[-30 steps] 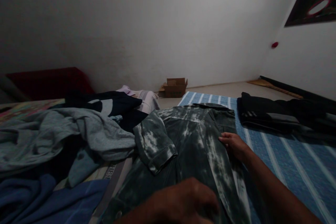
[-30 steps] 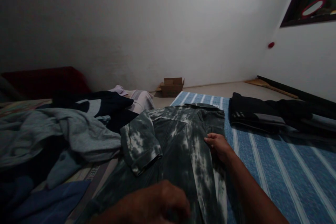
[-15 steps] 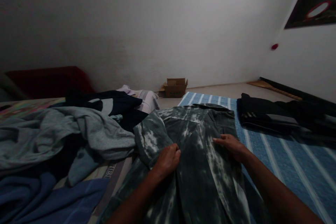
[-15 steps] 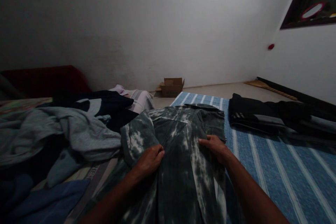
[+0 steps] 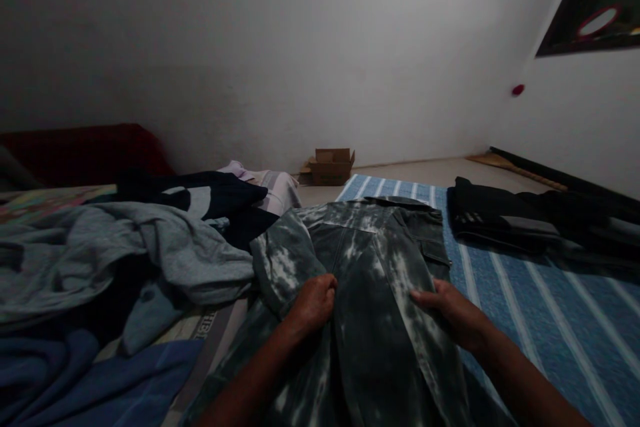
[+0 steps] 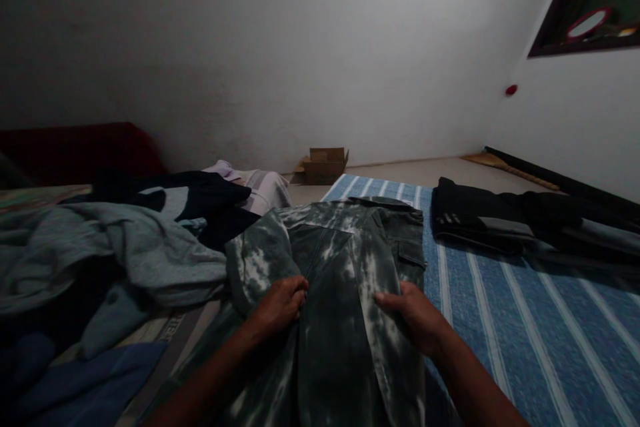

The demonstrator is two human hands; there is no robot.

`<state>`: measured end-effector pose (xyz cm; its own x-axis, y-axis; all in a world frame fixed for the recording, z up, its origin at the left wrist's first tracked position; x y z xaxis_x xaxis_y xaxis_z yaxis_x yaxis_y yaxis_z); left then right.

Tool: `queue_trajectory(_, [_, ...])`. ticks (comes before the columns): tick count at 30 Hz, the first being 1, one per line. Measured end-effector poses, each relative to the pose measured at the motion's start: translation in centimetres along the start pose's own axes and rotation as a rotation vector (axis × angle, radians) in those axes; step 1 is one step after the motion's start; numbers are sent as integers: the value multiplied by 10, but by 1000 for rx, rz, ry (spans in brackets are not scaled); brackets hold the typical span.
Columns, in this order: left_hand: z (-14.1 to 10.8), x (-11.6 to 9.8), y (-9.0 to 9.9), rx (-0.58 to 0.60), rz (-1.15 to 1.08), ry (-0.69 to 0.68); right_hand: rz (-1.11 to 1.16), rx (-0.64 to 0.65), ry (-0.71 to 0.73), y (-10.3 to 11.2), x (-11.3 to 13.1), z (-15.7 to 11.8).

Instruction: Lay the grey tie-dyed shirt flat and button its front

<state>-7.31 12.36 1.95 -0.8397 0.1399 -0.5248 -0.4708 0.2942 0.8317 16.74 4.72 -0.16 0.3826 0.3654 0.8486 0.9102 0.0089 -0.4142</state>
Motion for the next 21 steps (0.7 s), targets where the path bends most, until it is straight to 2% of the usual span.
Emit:
queue_trajectory(5, [-7, -2, -4, 23, 130, -90, 76, -93, -23, 8, -8, -3])
queue_trajectory(8, [-11, -2, -8, 12, 194, -91, 71, -114, -20, 12, -16, -8])
queue_trajectory(14, [-13, -6, -7, 12, 175, -94, -78, 29, -31, 0, -20, -33])
queue_trajectory(18, [-13, -7, -5, 19, 163, -77, -57, 94, -60, -8, -26, -51])
queue_trajectory(21, [-14, -4, -8, 2, 142, -85, 23, 105, -47, -9, -27, -54])
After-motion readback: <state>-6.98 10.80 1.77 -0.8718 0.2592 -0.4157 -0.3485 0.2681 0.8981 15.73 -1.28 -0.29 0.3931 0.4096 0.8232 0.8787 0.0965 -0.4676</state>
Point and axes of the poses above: each hand's wrist, its own z-axis towards the middle knuckle, its own y-axis out of the back of the hand, x = y × z, the point moved 4 cm from there along z, towards the middle knuckle, and after that the axes turned 4 degrees about y, right-handed, at the moved point
